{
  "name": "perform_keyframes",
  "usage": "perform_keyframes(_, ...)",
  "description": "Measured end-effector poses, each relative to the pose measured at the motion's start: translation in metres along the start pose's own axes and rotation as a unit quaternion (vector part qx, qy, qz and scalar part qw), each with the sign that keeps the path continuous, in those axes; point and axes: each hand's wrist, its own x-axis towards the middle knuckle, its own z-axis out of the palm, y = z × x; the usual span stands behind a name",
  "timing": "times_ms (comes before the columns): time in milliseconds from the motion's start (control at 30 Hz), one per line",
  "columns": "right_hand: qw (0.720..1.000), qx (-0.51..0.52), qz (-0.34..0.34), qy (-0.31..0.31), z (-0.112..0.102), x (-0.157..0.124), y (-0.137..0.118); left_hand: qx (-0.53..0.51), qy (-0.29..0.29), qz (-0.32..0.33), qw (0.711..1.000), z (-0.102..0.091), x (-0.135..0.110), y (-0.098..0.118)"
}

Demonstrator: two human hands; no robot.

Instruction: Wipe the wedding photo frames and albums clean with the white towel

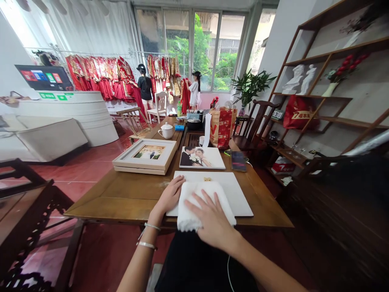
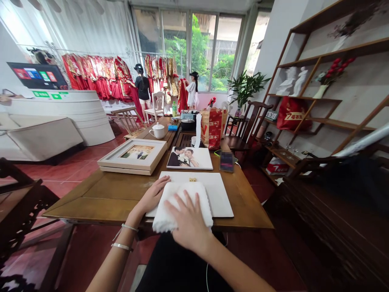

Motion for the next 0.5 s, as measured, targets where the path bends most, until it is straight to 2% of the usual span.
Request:
perform_keyframes(100,0.996,-0.017,0.081,0.023,-0.011,0.04,0.022,0.012,-0.001,0.001,1.0,0.001,0.001,-0.001)
perform_keyframes(200,0.989,-0.024,0.141,0.041,-0.021,0.059,0.049,0.017,0.003,0.004,1.0,0.001,0.001,-0.001)
perform_keyframes(300,0.979,-0.037,0.192,0.065,-0.027,0.052,0.076,0.02,0.002,0.003,1.0,0.0,-0.001,-0.001)
perform_keyframes(400,0.967,-0.056,0.232,0.085,-0.025,0.031,0.089,0.018,0.003,-0.001,1.0,0.0,-0.001,0.0)
perform_keyframes(500,0.975,-0.072,0.196,0.08,-0.015,0.006,0.081,0.011,0.011,-0.004,1.0,0.0,-0.001,0.001)
